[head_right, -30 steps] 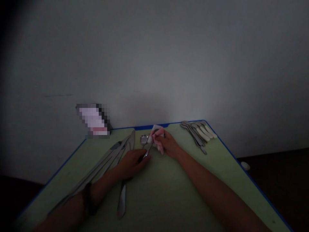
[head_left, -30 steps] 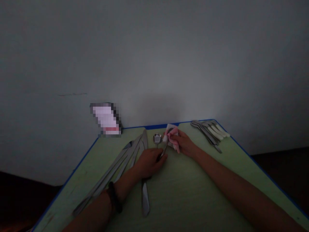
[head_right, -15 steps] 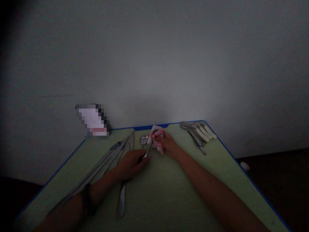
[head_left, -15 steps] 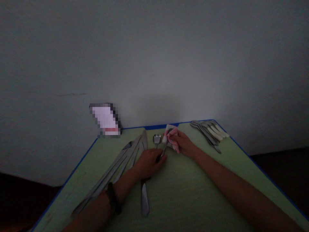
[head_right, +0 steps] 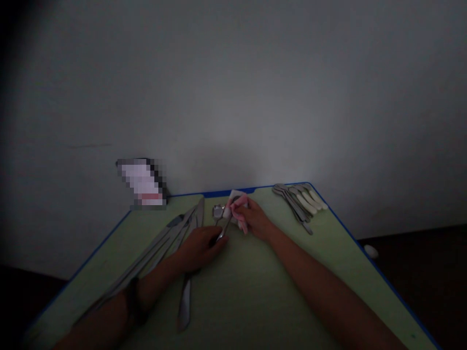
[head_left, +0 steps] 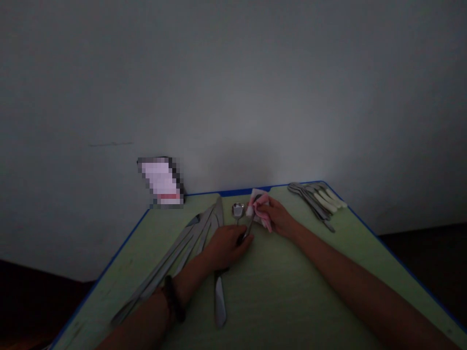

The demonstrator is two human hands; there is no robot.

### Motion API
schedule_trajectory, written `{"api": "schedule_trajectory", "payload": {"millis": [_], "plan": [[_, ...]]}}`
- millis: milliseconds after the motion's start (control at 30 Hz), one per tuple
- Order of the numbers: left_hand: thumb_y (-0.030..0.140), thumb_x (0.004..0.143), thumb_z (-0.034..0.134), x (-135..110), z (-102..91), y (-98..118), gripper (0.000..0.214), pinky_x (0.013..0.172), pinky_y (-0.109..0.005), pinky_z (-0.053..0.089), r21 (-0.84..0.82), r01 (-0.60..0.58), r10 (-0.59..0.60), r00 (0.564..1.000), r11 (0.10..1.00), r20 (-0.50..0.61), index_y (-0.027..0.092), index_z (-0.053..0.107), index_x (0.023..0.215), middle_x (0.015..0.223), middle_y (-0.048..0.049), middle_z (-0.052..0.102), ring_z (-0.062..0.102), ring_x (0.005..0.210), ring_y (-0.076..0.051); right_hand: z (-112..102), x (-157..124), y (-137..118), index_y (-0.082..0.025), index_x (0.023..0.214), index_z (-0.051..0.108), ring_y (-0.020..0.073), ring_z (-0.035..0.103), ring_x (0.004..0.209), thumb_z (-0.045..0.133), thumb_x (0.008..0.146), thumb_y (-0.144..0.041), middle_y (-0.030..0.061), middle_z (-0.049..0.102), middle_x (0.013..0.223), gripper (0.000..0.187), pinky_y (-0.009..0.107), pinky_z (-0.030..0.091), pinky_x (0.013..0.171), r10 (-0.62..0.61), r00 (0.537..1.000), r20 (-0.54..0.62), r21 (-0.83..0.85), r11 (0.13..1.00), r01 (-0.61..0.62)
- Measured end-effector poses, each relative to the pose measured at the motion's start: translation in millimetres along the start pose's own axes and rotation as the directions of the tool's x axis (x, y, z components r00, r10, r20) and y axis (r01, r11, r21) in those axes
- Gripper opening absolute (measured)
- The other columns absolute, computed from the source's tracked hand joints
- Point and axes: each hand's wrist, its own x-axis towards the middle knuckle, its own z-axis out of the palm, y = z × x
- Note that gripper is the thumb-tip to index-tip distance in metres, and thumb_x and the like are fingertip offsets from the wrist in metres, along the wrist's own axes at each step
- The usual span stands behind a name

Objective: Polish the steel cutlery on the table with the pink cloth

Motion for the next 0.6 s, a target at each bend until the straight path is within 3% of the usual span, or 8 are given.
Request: {"api": "schedule_trajectory", "payload": {"millis": [600], "plan": [[0.039,0.089,0.035,0.0,-0.8,1.1,0.032,0.055,-0.024,0.031,0.014,0.009,-0.009,1.0,1.0,0.017,0.018,0.047,0.068,0.061,0.0007,0.051,0.048,0.057,-0.013,-3.1,2.0,3.2,-0.017,0.082,0.06,0.0088,0.053,0.059,0.071,0.063,-0.027,0.0016,0.062,0.077,0.025,0.017,0.04,0.044,-0.015,1.0,0.017,-0.021,1.0,0.015]]}}
